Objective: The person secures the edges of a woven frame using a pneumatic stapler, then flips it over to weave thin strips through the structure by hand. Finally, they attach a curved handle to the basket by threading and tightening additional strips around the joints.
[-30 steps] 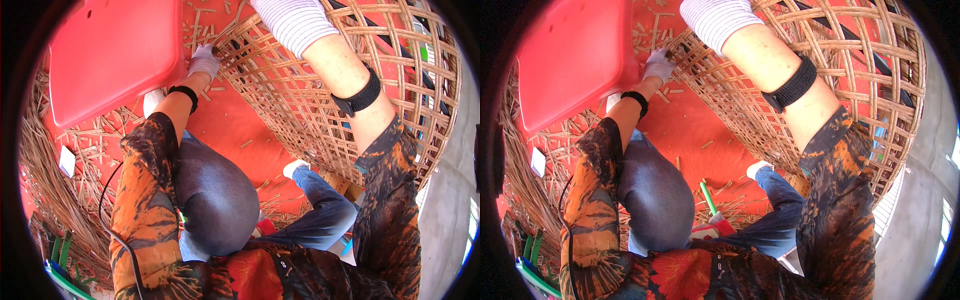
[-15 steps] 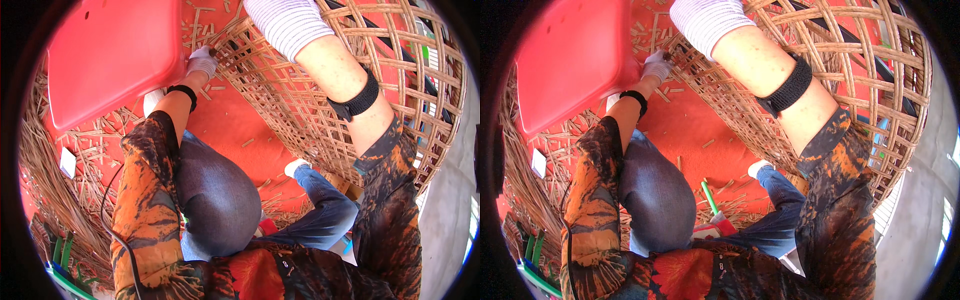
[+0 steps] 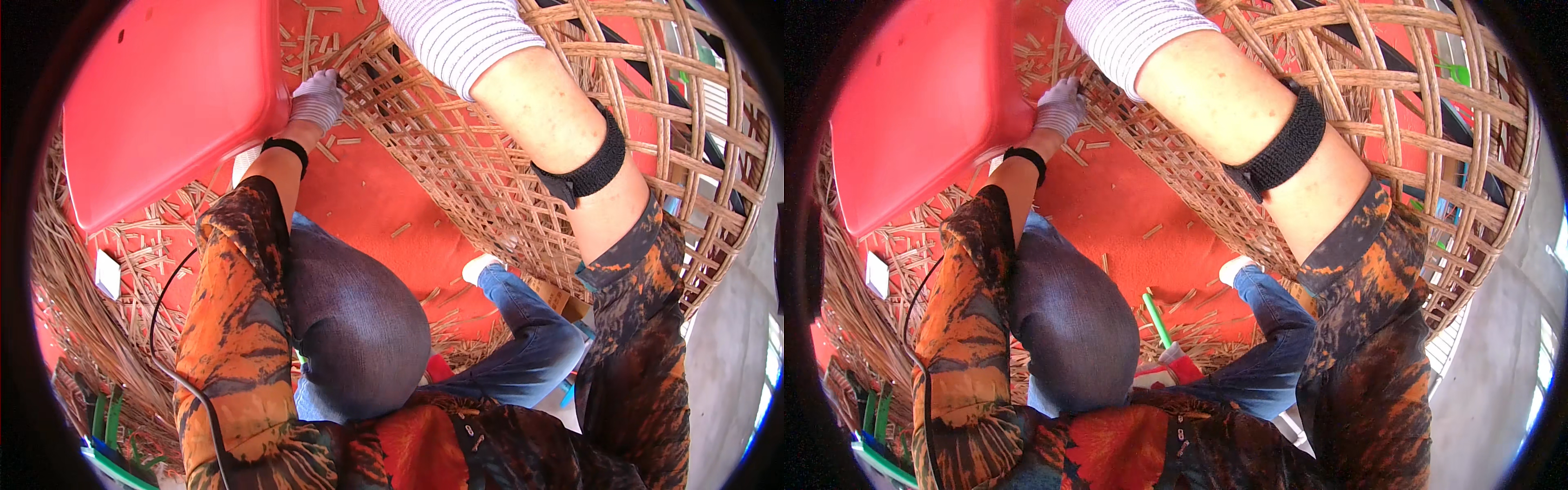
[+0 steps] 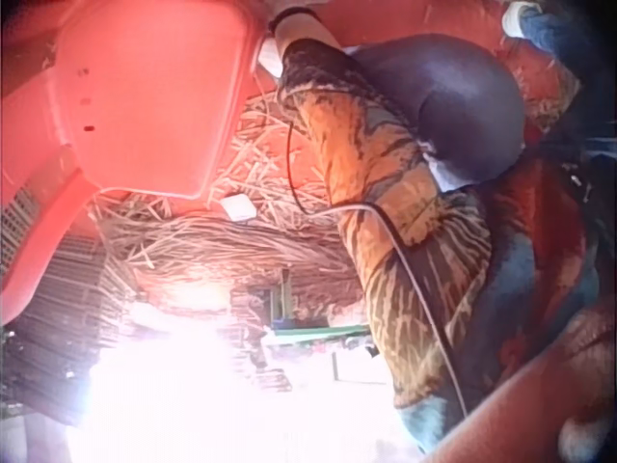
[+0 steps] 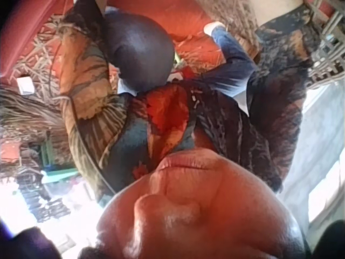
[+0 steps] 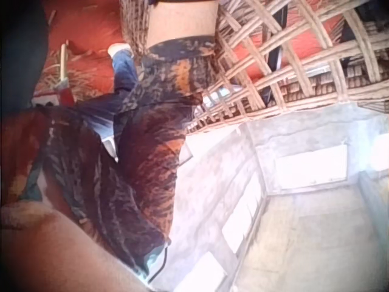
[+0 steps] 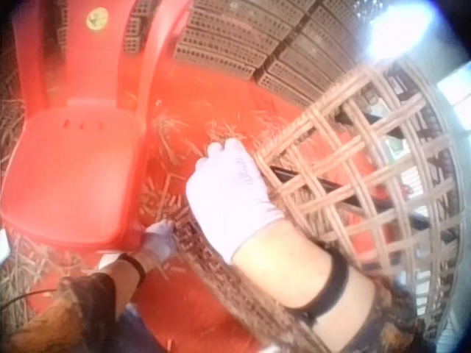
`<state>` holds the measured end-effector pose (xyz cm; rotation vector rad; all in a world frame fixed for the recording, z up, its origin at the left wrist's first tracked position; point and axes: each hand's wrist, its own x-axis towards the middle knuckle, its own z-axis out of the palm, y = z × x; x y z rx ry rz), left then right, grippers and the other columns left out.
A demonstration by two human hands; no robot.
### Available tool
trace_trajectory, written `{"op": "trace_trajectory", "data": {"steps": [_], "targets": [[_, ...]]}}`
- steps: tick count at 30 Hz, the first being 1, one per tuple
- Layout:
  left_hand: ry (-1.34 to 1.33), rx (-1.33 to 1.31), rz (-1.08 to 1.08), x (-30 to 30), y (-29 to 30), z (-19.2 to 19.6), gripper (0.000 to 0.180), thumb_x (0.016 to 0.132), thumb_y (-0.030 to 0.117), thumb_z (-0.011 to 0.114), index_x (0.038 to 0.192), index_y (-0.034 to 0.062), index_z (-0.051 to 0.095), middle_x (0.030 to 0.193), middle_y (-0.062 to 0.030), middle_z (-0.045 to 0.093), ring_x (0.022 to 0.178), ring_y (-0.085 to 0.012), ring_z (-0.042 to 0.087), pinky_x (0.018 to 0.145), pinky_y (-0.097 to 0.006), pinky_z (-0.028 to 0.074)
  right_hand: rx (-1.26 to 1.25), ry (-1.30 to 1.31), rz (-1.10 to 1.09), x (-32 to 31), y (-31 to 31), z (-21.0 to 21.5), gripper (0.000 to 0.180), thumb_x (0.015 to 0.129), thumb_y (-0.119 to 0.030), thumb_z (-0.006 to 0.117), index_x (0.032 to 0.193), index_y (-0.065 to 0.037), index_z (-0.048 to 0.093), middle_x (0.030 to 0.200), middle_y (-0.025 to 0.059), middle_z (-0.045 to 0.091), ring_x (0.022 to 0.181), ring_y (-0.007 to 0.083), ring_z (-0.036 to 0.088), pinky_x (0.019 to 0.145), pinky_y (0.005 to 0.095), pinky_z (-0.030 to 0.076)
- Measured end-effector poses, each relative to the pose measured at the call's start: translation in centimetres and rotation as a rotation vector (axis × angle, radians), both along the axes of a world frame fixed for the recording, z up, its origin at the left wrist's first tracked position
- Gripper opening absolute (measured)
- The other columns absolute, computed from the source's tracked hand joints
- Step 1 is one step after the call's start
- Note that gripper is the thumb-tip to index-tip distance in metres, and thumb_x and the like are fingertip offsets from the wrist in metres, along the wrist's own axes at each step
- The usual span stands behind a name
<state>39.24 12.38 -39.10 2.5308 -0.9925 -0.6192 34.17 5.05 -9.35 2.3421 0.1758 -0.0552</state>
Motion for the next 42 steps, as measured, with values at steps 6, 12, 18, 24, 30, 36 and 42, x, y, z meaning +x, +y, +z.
{"op": "trace_trajectory", "data": {"steps": [6, 12, 18, 24, 30, 36, 42], "targets": [[0.021, -0.041, 0.009, 0.9, -0.3, -3.4, 0.027, 0.096, 0.020, 0.053, 0.120, 0.0095, 0.058, 0.126, -0.0170, 0.062, 0.110, -0.0389, 0.065, 0.091, -0.050, 0.054, 0.002, 0.059, -0.040, 0.0, 1.0, 0.3, 0.019, 0.087, -0.017, 0.058, 0.093, -0.012, 0.075, 0.093, 0.0070, 0.071, 0.100, 0.0229, 0.062, 0.089, 0.0396, 0.041], [0.083, -0.117, 0.112, 2.1, -1.9, -9.2, 0.022, 0.094, 0.022, 0.060, 0.111, 0.0087, 0.063, 0.105, -0.0185, 0.071, 0.104, -0.0371, 0.067, 0.089, -0.048, 0.054, 0.143, 0.032, -0.007, 0.0, 2.0, 0.1, 0.017, 0.091, -0.019, 0.061, 0.094, -0.010, 0.074, 0.093, 0.0072, 0.071, 0.097, 0.0206, 0.064, 0.087, 0.0378, 0.045], [0.276, 0.010, 0.227, 1.5, -2.3, -8.9, 0.030, 0.089, 0.027, 0.067, 0.114, 0.0101, 0.065, 0.109, -0.0188, 0.071, 0.102, -0.0372, 0.068, 0.088, -0.045, 0.055, 0.242, 0.152, -0.141, 0.8, 1.6, -0.4, 0.018, 0.087, -0.019, 0.063, 0.097, -0.010, 0.075, 0.099, 0.0064, 0.072, 0.102, 0.0220, 0.065, 0.085, 0.0397, 0.047], [0.740, -0.658, 0.341, 0.9, -6.1, -1.8, 0.038, 0.094, 0.024, 0.062, 0.124, -0.0008, 0.064, 0.116, -0.0188, 0.070, 0.104, -0.0272, 0.069, 0.091, -0.035, 0.054, 0.539, -0.100, -0.049, -2.5, 1.8, 2.2, 0.012, 0.081, -0.018, 0.062, 0.092, -0.015, 0.065, 0.091, 0.0033, 0.061, 0.095, 0.0219, 0.059, 0.083, 0.0365, 0.047], [0.655, -1.151, 0.319, 1.0, -2.0, 15.8, 0.037, 0.100, 0.022, 0.058, 0.130, 0.0003, 0.062, 0.118, -0.0098, 0.070, 0.105, -0.0151, 0.063, 0.096, -0.030, 0.048, 0.605, -0.580, -0.109, -16.2, 1.6, 14.4, 0.026, 0.078, -0.018, 0.076, 0.103, -0.013, 0.071, 0.111, 0.0091, 0.066, 0.106, 0.0317, 0.061, 0.093, 0.0459, 0.046], [0.156, -0.941, 0.150, -0.8, 1.5, 28.5, 0.041, 0.084, 0.001, 0.055, 0.124, 0.0031, 0.059, 0.098, -0.0173, 0.070, 0.086, -0.0252, 0.069, 0.078, -0.036, 0.055, 0.438, -0.828, -0.497, -28.8, -0.2, 20.5, 0.047, 0.089, -0.036, 0.070, 0.123, -0.006, 0.064, 0.124, 0.0176, 0.063, 0.115, 0.0374, 0.057, 0.100, 0.0474, 0.042], [0.141, -0.765, 0.089, -0.3, 4.2, 28.4, 0.033, 0.084, 0.002, 0.060, 0.118, 0.0018, 0.061, 0.097, -0.0151, 0.073, 0.086, -0.0251, 0.070, 0.080, -0.036, 0.054, 0.486, -0.772, -0.574, -35.9, 1.9, 17.3, 0.050, 0.092, -0.042, 0.064, 0.125, -0.005, 0.063, 0.127, 0.0175, 0.062, 0.119, 0.0371, 0.056, 0.101, 0.0486, 0.042]]}}
